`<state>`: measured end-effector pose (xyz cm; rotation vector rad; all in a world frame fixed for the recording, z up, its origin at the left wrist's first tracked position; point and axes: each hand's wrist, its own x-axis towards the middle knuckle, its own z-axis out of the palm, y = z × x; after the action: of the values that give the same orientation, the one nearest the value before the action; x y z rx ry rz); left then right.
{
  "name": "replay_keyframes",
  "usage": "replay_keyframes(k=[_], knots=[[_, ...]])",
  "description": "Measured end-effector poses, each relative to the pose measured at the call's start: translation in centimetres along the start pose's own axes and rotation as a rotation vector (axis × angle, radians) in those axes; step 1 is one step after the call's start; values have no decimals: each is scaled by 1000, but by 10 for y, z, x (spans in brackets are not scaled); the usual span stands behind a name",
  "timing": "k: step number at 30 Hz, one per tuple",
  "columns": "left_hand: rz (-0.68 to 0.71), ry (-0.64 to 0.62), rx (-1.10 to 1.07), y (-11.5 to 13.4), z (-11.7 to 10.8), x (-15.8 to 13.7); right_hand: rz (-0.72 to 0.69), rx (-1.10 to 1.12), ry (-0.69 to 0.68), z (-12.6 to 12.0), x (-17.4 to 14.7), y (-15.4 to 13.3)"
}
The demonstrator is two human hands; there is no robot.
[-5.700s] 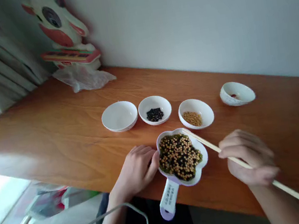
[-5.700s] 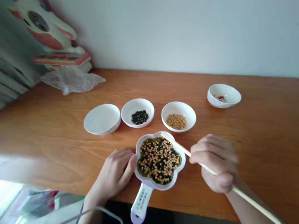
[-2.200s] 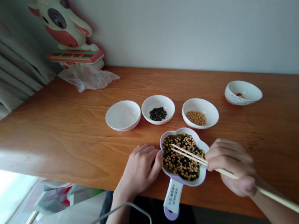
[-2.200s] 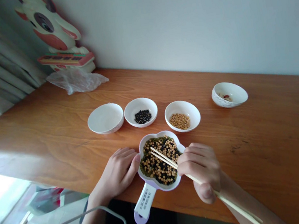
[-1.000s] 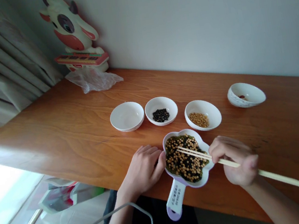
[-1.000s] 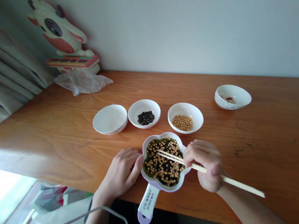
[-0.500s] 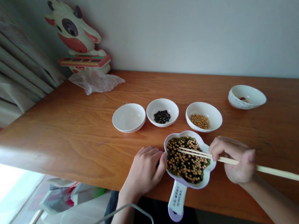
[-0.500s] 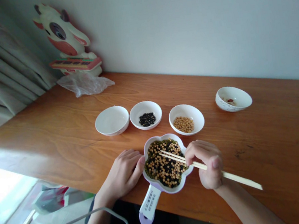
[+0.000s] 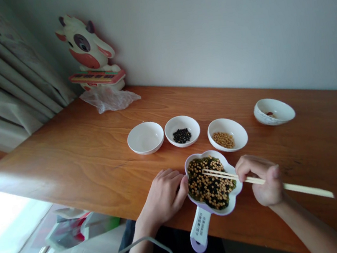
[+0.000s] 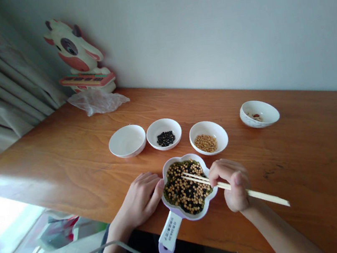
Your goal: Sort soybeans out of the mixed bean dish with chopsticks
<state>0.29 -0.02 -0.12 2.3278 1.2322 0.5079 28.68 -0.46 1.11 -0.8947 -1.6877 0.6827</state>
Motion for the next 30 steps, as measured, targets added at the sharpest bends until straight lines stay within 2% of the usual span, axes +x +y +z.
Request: replay_keyframes(k=[30], knots=[[18, 33, 17, -2, 3, -1, -59, 5, 42, 4, -1, 2]])
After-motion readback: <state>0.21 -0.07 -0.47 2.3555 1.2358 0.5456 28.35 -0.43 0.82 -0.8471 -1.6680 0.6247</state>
